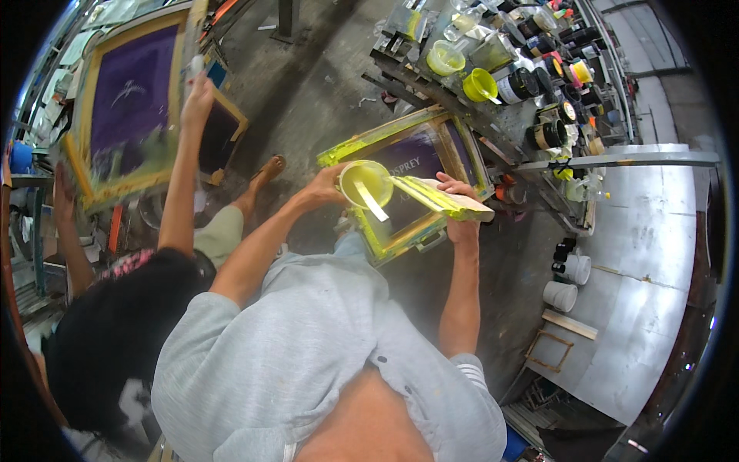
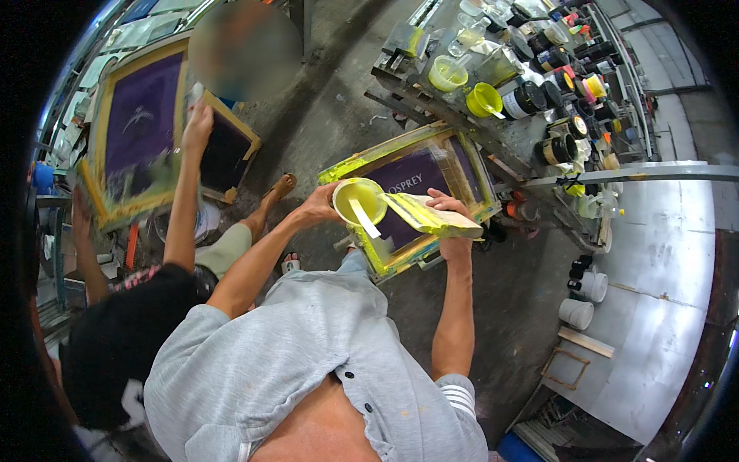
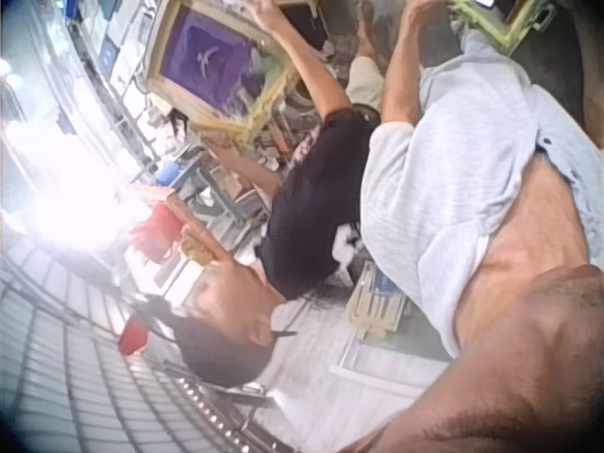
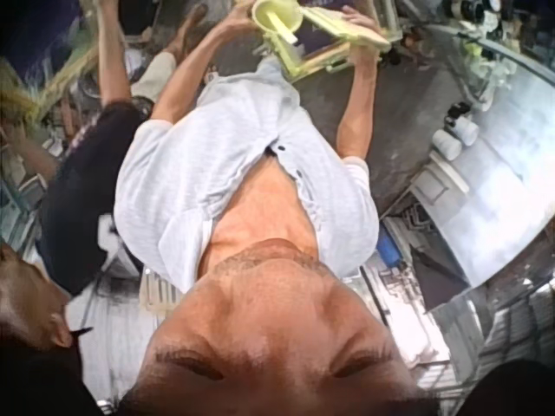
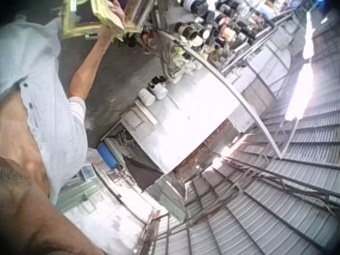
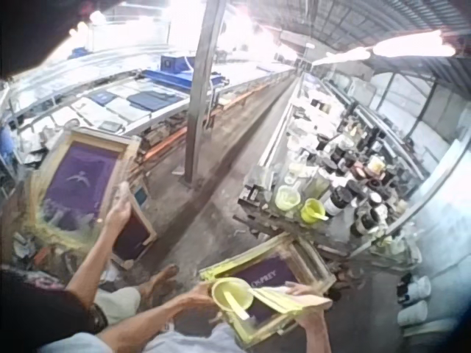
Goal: The person uses a squeegee to pull ink across a screen-printing frame labeled 'OSPREY' over a drying rack, then moves to a workbench to pour more ink into the frame and wipe the screen surface with a cloth. The person handles the screen frame, squeegee, ink container, and cloth throughout the sequence.
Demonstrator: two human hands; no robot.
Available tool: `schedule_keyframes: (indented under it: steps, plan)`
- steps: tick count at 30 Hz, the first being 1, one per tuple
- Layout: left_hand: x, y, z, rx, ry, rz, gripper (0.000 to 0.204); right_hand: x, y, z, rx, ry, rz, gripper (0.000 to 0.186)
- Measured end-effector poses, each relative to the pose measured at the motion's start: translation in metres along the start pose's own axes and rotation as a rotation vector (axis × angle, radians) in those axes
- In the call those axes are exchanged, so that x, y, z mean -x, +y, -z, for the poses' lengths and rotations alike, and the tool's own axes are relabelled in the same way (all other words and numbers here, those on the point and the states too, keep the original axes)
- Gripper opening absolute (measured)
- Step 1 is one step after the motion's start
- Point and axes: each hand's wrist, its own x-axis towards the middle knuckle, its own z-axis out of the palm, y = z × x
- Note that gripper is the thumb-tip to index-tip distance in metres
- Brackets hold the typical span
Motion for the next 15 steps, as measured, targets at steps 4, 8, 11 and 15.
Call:
schedule_keyframes:
  steps: [4,8,11,15]
  plan:
    - [-0.004,0.029,-0.02,0.036,-0.028,0.017,0.09,0.006,0.001,-0.001,0.136,0.071,0.089,0.023]
    - [-0.004,0.04,-0.033,0.141,0.019,0.0,0.089,0.009,0.001,-0.007,0.232,0.142,0.247,0.027]
    - [-0.004,0.042,-0.04,0.192,0.056,-0.065,0.087,0.006,0.002,-0.018,0.202,0.196,0.336,0.03]
    - [-0.004,0.052,-0.049,-0.002,0.026,-0.161,0.087,0.016,0.005,-0.024,0.254,0.29,0.321,0.031]
